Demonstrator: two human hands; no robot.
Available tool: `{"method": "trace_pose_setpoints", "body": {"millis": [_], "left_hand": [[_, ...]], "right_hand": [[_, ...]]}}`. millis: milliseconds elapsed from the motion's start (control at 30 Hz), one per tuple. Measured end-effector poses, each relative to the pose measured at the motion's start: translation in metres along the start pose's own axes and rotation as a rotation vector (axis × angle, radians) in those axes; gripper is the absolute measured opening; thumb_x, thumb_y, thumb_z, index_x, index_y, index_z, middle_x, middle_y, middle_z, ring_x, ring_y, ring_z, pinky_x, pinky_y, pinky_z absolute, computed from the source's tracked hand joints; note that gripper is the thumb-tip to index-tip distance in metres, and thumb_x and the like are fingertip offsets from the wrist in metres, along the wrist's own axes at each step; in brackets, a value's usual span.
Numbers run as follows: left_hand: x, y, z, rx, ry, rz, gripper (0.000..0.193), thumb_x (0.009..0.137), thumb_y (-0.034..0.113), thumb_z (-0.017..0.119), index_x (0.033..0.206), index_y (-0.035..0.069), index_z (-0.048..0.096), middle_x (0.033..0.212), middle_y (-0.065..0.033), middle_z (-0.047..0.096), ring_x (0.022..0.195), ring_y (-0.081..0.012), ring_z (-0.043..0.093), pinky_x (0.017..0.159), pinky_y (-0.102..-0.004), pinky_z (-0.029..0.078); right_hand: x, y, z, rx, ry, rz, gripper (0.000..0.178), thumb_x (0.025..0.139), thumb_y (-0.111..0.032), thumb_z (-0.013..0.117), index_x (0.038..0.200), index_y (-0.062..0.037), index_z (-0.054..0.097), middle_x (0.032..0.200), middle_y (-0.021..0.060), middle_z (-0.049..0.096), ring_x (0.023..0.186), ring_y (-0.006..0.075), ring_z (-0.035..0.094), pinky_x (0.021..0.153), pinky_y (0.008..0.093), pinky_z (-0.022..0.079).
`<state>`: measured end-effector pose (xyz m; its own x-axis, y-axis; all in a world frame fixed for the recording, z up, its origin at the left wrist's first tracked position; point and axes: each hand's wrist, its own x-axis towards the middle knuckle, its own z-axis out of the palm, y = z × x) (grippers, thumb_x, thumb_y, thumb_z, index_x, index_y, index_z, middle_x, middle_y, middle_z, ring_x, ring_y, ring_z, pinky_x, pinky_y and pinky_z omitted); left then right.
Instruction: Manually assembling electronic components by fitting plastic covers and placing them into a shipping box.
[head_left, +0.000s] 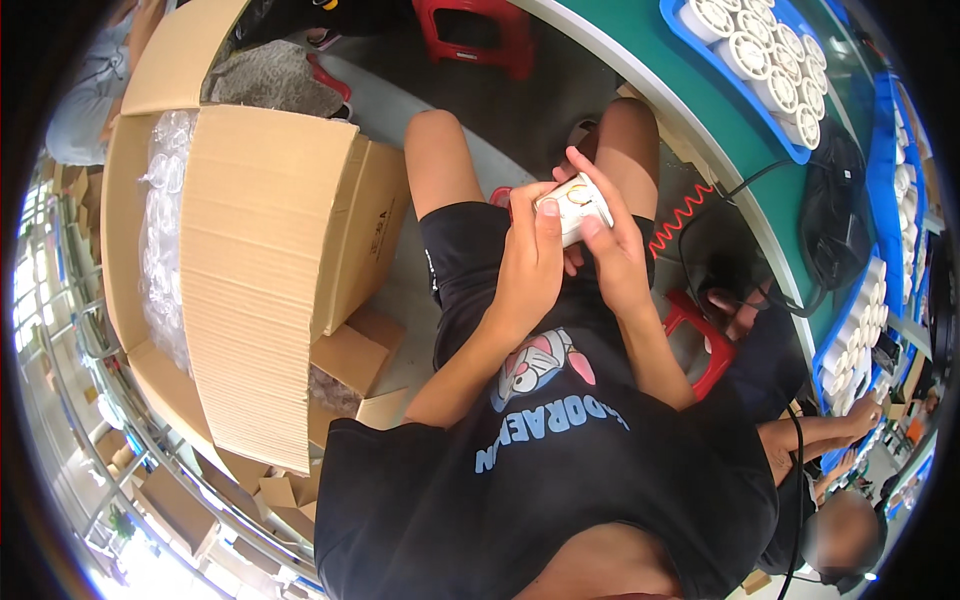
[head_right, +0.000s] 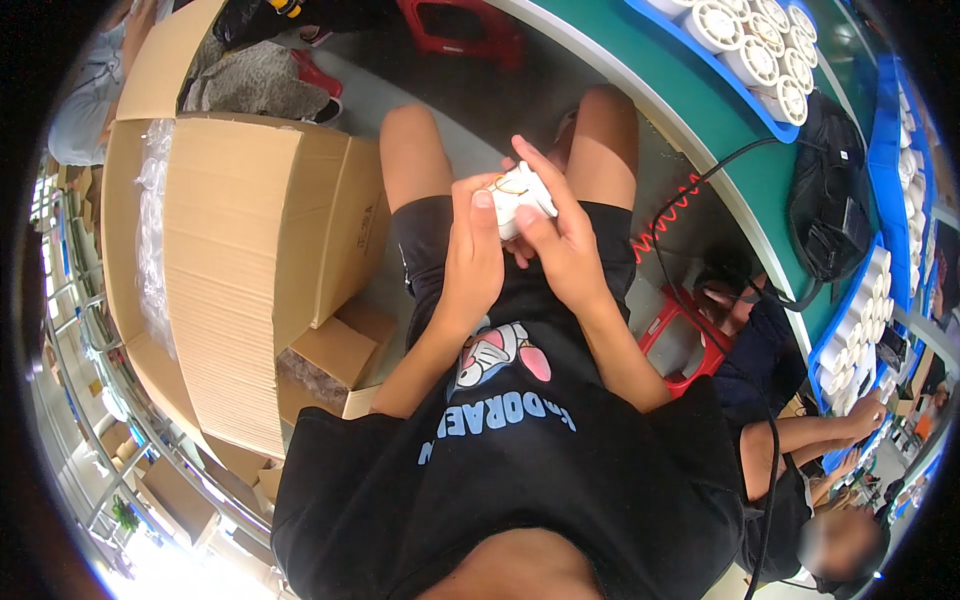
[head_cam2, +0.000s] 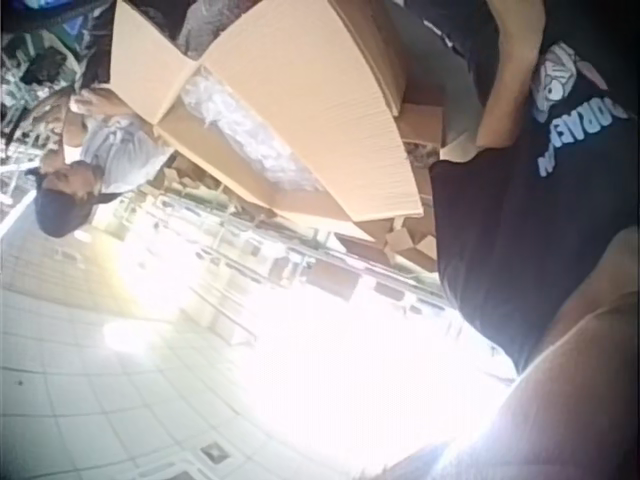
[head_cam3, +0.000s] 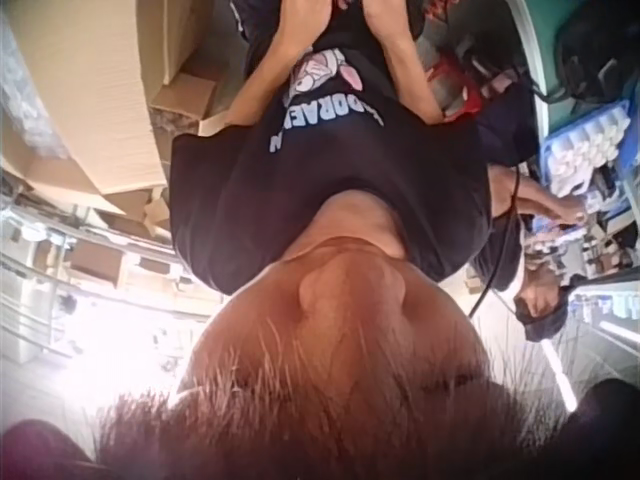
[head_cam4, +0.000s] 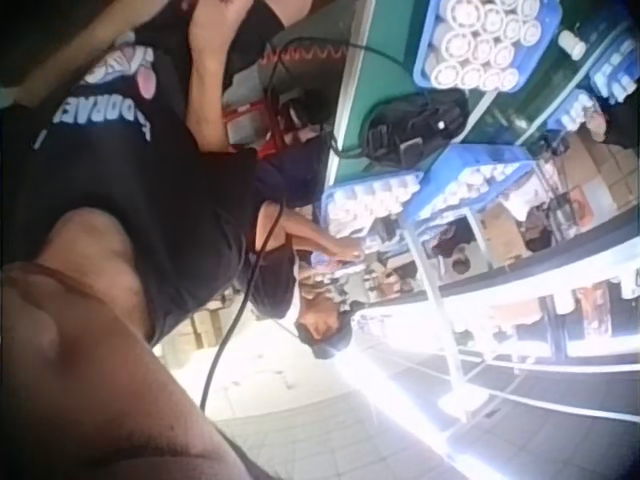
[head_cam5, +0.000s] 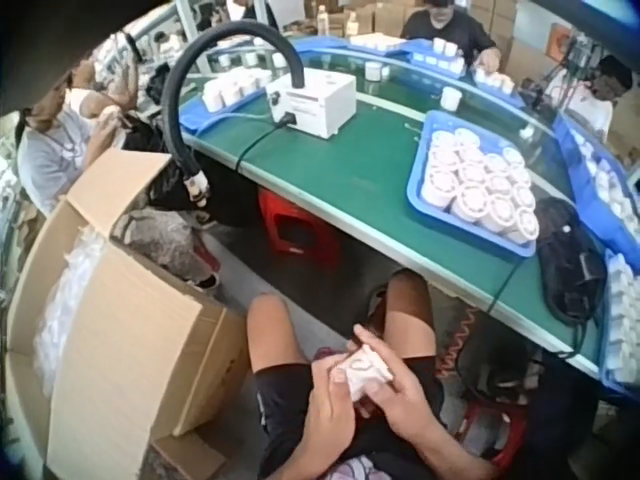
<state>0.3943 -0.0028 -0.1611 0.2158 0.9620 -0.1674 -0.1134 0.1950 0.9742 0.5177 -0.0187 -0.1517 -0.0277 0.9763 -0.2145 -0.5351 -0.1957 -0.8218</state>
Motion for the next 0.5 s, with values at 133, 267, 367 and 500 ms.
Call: {"method": "trace_pose_setpoints", "body": {"millis": [133, 267, 367, 500], "left_hand": [[0.006, 0.000, -0.007, 0.036, 0.014, -0.001, 0.038, 0.106, 0.034, 0.029, 0.113, -0.001, 0.043, 0.089, -0.0152, 0.060, 0.070, -0.0208, 0.060, 0.065, -0.0321, 0.048], [0.001, 0.001, -0.008, 0.143, 0.047, -0.109, 0.042, 0.105, 0.038, 0.030, 0.111, -0.001, 0.043, 0.095, -0.0193, 0.060, 0.088, -0.0270, 0.061, 0.078, -0.0349, 0.046], [0.002, 0.000, -0.005, 0.147, 0.041, -0.118, 0.044, 0.105, 0.040, 0.030, 0.111, -0.001, 0.043, 0.099, -0.0199, 0.059, 0.088, -0.0256, 0.060, 0.077, -0.0331, 0.046], [0.013, 0.009, -0.011, 0.209, -0.010, -0.067, 0.047, 0.105, 0.042, 0.029, 0.116, -0.001, 0.043, 0.102, -0.0189, 0.059, 0.090, -0.0227, 0.060, 0.078, -0.0322, 0.046]], "right_hand": [[-0.003, 0.005, -0.003, -0.644, -0.068, -0.249, 0.081, 0.077, -0.009, 0.070, 0.146, 0.0001, 0.029, 0.148, 0.0175, 0.036, 0.137, 0.0300, 0.035, 0.112, 0.0384, 0.029], [-0.001, 0.007, 0.000, -1.017, -0.040, -0.405, 0.081, 0.072, -0.006, 0.075, 0.142, 0.0000, 0.034, 0.145, 0.0203, 0.039, 0.133, 0.0364, 0.040, 0.109, 0.0386, 0.034], [0.001, 0.013, -0.002, -0.983, -0.006, -0.398, 0.078, 0.072, -0.007, 0.076, 0.140, -0.0009, 0.037, 0.142, 0.0192, 0.043, 0.130, 0.0356, 0.045, 0.105, 0.0373, 0.039], [0.009, -0.014, 0.009, -1.030, 0.040, -0.454, 0.076, 0.070, -0.008, 0.078, 0.136, -0.0016, 0.041, 0.133, 0.0181, 0.052, 0.121, 0.0341, 0.053, 0.099, 0.0364, 0.043]]}}
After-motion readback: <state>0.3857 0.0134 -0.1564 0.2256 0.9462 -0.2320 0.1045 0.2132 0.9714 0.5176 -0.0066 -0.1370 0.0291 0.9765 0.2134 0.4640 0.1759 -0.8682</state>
